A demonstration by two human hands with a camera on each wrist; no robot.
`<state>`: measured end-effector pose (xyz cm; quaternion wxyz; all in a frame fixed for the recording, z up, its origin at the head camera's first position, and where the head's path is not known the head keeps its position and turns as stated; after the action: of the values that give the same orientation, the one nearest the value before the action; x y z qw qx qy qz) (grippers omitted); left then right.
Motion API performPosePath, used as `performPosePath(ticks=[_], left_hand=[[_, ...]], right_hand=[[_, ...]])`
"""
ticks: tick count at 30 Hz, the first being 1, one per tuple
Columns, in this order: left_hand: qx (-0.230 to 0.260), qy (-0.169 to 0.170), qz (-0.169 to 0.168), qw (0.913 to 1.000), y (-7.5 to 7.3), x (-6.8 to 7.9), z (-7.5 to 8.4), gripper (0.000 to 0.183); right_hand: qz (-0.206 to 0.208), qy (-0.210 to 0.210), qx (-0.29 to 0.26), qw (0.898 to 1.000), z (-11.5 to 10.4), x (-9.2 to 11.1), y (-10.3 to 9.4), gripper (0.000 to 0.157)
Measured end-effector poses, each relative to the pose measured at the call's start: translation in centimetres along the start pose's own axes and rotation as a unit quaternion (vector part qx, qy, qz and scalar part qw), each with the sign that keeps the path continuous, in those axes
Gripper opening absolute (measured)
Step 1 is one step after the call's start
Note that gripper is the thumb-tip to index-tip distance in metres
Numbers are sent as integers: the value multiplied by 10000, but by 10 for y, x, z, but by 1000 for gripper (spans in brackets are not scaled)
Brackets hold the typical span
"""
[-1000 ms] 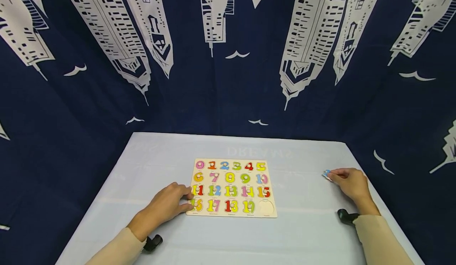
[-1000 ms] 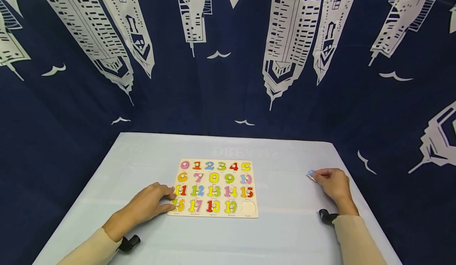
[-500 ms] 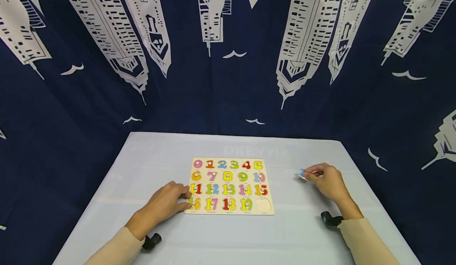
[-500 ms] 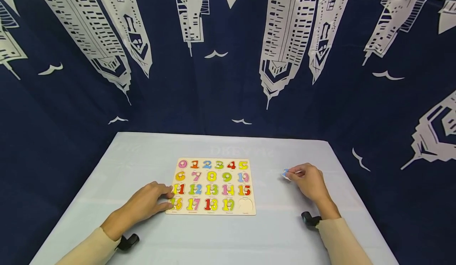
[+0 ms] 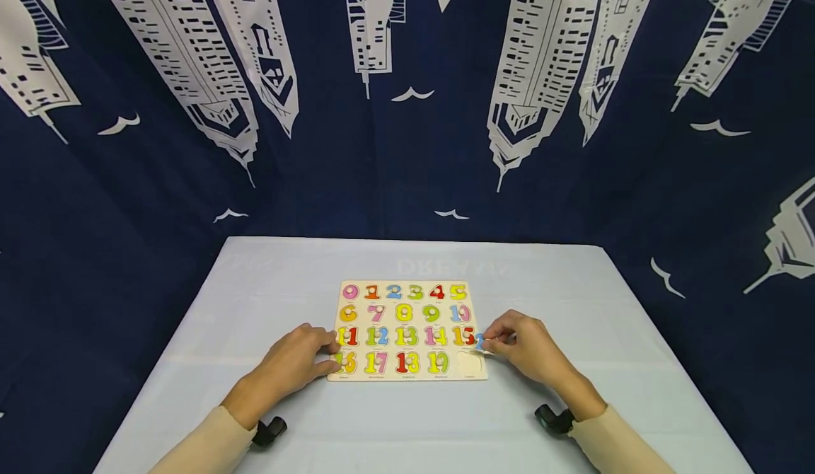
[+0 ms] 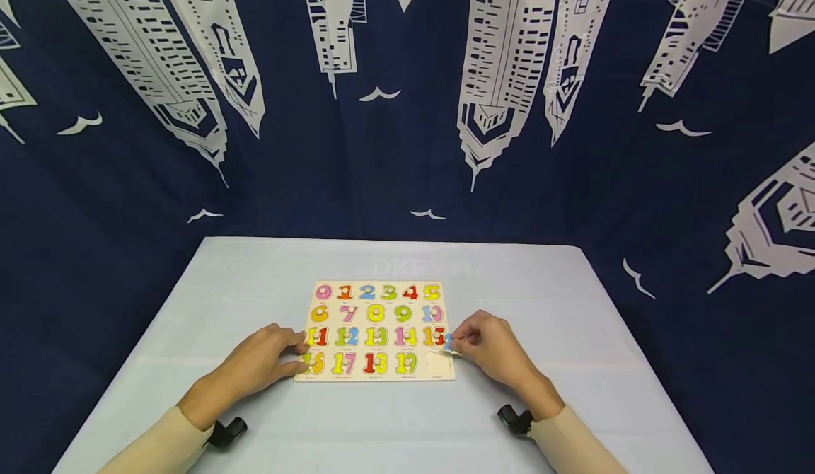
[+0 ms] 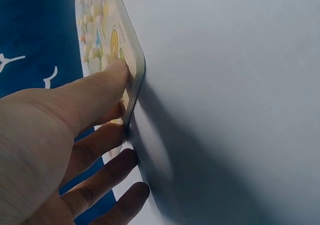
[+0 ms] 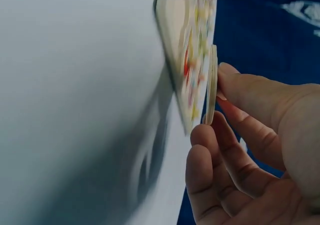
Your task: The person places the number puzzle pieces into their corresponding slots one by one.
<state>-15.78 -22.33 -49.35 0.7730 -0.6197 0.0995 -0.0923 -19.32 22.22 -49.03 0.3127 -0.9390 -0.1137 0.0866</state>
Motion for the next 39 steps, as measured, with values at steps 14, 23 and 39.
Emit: performPosePath(ticks=[14,23,39], left_hand=[[-55,8,-132,9999,-3,10,-8,23],[61,78,45,9999,-5,14,-6,23],[472,-253,-64,9985,-2,15,-14,43]], right_hand=[[-591,-339,26,9977,-17,13,39,17],[-546,-648,97,9964,-18,12,43,15],[-352,-1016,290,9938,-13,8,24,24]])
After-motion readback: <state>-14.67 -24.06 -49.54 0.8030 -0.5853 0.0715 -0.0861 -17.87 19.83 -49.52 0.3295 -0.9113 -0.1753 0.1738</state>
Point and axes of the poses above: each hand's wrist, its own x-axis away from the middle knuckle, its own y-axis out of the palm, z = x × y, the point moved 1 cm from there along -x, towards the middle knuckle, and after that the axes turned 12 degrees about -x, right-handed, at the moved point
